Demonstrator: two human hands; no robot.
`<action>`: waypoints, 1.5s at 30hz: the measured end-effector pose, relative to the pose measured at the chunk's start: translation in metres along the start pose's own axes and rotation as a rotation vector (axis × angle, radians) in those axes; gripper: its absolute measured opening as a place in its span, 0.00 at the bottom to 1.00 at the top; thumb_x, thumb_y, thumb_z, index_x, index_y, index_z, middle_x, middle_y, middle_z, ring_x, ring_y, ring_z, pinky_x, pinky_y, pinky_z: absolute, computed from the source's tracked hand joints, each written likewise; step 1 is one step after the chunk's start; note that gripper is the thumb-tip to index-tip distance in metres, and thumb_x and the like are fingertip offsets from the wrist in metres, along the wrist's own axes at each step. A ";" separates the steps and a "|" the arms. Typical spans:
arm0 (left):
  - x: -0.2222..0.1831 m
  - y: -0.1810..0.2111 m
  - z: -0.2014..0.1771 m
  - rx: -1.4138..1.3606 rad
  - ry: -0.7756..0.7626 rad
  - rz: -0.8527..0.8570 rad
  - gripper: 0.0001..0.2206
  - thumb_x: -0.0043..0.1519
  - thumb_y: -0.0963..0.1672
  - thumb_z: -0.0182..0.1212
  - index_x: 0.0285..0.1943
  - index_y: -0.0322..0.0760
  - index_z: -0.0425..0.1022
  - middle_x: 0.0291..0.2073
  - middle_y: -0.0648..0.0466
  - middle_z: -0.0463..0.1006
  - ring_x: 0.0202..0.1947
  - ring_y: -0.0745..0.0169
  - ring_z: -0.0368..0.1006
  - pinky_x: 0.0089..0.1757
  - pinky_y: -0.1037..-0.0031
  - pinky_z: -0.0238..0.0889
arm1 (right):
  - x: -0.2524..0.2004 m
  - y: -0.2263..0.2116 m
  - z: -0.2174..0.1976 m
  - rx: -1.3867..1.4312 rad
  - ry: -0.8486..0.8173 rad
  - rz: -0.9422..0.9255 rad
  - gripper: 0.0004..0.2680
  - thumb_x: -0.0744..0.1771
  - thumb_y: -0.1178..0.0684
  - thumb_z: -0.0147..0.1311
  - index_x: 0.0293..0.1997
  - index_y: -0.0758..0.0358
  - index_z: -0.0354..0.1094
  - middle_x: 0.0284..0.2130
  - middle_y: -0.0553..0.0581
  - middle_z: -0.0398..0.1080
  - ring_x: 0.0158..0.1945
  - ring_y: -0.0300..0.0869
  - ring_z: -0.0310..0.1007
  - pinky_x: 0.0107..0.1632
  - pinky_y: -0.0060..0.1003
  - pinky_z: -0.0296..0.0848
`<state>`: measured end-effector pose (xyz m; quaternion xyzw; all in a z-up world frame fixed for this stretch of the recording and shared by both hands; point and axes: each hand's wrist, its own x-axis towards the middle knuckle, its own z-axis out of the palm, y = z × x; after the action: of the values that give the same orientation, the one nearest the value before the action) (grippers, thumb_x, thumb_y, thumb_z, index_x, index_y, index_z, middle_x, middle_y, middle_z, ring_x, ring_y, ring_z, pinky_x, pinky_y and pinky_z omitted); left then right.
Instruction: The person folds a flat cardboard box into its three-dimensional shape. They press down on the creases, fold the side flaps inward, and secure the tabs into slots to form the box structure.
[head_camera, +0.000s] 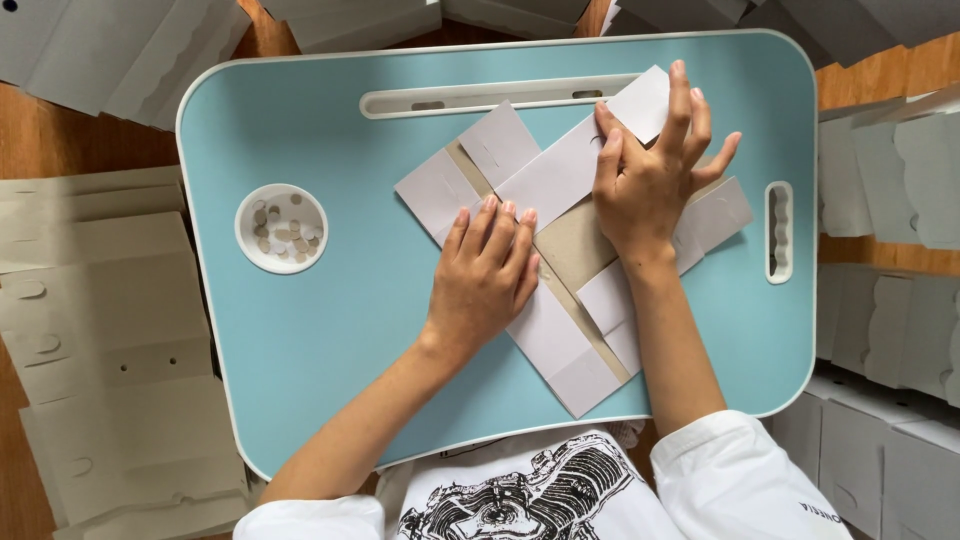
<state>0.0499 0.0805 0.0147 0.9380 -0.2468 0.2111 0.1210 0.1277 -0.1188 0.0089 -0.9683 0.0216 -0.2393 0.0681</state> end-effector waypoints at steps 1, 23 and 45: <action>0.000 0.000 0.001 0.001 0.000 -0.001 0.19 0.67 0.49 0.56 0.64 0.39 0.75 0.57 0.48 0.77 0.61 0.49 0.71 0.60 0.58 0.64 | 0.000 -0.001 0.000 0.000 0.000 -0.001 0.16 0.72 0.50 0.46 0.56 0.35 0.86 0.75 0.50 0.46 0.75 0.49 0.47 0.69 0.68 0.24; -0.009 0.024 -0.036 -0.280 0.256 0.529 0.16 0.70 0.42 0.45 0.62 0.41 0.78 0.62 0.52 0.76 0.66 0.49 0.69 0.66 0.40 0.45 | -0.054 0.038 -0.148 0.407 -0.310 -0.647 0.13 0.67 0.55 0.53 0.59 0.56 0.72 0.53 0.54 0.76 0.62 0.50 0.73 0.74 0.63 0.42; -0.115 0.016 -0.101 -0.086 0.038 0.325 0.08 0.66 0.37 0.65 0.47 0.42 0.75 0.40 0.57 0.75 0.53 0.59 0.78 0.64 0.35 0.46 | -0.090 0.109 -0.187 -0.088 -0.055 -0.641 0.17 0.67 0.71 0.68 0.57 0.53 0.78 0.56 0.60 0.73 0.60 0.53 0.77 0.72 0.56 0.62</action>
<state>-0.0834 0.1477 0.0535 0.8756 -0.4015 0.2349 0.1301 -0.0404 -0.2426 0.1155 -0.9340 -0.2759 -0.2211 -0.0522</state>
